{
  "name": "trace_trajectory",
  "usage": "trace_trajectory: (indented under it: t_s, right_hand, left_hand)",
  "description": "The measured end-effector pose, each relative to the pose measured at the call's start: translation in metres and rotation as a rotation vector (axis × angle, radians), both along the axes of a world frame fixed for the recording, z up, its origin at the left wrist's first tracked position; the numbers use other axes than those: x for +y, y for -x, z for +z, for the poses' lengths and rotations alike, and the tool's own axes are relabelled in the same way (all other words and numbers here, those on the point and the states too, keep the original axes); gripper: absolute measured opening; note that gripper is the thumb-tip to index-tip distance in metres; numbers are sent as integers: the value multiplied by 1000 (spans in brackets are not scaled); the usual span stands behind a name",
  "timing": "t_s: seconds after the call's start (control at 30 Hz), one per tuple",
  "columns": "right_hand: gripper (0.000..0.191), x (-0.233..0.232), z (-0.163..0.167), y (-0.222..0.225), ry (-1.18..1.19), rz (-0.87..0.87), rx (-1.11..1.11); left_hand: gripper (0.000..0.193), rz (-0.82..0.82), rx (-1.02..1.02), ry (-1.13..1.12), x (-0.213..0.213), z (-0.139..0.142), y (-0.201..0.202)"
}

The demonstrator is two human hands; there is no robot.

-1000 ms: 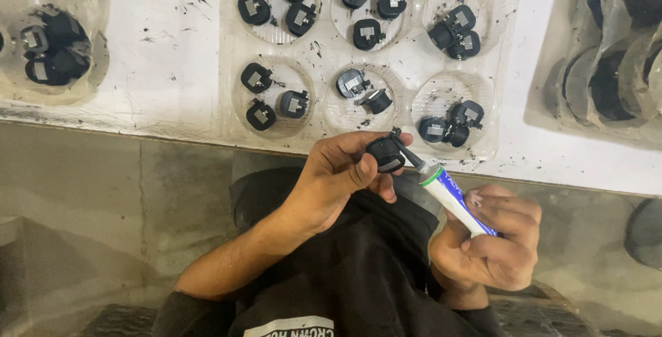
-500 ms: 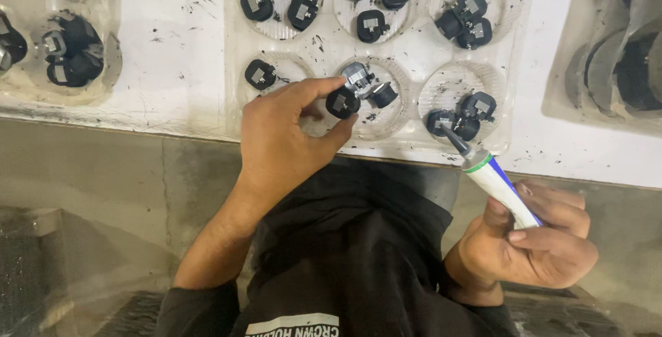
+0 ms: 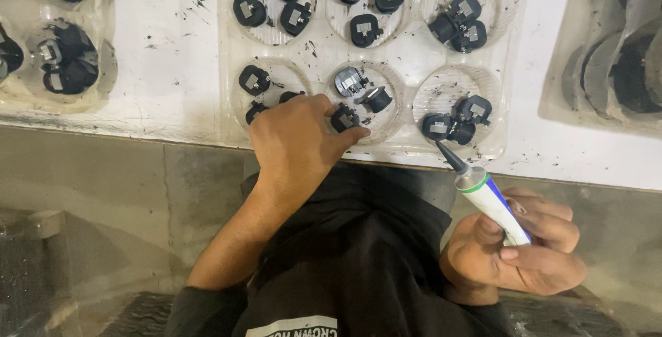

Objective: The person picks small black plastic components one at a time from a tray, applies adhesive to each from a squeeze tube, and places the treated component back into the tray. They work through many components in sequence, occasionally repositioning parts in the tray.

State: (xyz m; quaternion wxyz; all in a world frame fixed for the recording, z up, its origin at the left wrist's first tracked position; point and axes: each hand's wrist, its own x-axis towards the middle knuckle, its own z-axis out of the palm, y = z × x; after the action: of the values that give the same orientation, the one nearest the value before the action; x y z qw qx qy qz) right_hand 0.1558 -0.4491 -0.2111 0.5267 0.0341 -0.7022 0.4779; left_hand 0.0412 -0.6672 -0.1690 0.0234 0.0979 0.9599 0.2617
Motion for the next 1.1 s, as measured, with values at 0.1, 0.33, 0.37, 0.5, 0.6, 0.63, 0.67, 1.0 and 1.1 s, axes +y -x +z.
trace_trajectory:
  t_s: [0.1,0.33,0.37,0.5,0.6,0.63,0.67,1.0,1.1]
  right_hand:
    - [41,0,-1,-1,22,10,-11]
    - [40,-4,7,-1,67,29,-47]
    - [40,-6,9,-2,84,39,-47]
    - [41,-8,14,-3,149,64,24]
    - [41,-1,15,-6,120,18,24]
    - [42,2,15,-8,117,-12,4]
    - [41,3,15,-9,147,-12,0]
    - [33,-11,18,-2,838,514,-222]
    - [37,-15,12,-2,730,481,-279]
  left_hand:
    - [48,-19,31,-50,0,6,0]
    - [36,-180,128,-147,19,0,8]
    - [36,-202,136,-111,23,-1,12]
    - [28,-294,279,-118,37,-2,20]
    - [28,-318,315,-259,26,3,11]
    - [28,-307,327,-328,17,4,7]
    - [29,-296,339,-397,9,5,3]
    - [39,177,-681,-1905,-19,-24,-12]
    - [42,3,-574,-1815,-20,-20,-16]
